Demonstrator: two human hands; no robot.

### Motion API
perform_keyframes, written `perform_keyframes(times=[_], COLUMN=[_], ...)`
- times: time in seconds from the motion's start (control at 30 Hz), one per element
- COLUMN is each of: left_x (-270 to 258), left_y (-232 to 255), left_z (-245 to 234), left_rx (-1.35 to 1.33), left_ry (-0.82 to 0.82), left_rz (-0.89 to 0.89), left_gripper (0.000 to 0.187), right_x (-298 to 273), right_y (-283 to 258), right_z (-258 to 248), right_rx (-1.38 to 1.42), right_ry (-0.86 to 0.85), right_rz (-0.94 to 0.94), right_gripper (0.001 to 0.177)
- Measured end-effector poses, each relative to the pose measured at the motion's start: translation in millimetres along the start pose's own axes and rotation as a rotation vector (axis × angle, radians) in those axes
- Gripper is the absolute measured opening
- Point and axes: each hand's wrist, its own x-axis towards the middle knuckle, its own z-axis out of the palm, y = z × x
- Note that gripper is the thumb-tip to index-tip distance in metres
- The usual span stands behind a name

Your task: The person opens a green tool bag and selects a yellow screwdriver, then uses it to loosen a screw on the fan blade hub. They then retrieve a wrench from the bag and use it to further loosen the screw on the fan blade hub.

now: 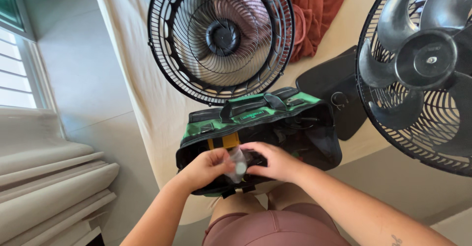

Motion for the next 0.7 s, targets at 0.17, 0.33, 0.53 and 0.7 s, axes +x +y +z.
perform_keyframes(times=[0.17,0.33,0.53,0.7], left_x=[-9.7,-28.9,-51.8,-66.0], left_y=[42.3,74.0,84.5,101.8], left_z=[-14.9,-16.9,-27.3,-28.2], left_rx=[-0.654,-0.847,-0.882,-0.806], left_ry=[0.070,0.063,0.053,0.079], left_rz=[-0.006,0.167,0.330,0.346], left_gripper=[0.016,0.027,0.033,0.035], right_x=[19.9,9.7,-9.0,-18.9], right_y=[-13.9,-54.0,-118.0,-135.9], right_z=[1.6,-15.2,-27.7,-31.4], right_rx=[0.776,0.952,1.002,0.946], right_ry=[-0.199,-0.076,-0.048,0.003], right_rz=[0.185,0.311,0.252,0.201], right_gripper=[0.044,0.045,0.049,0.040])
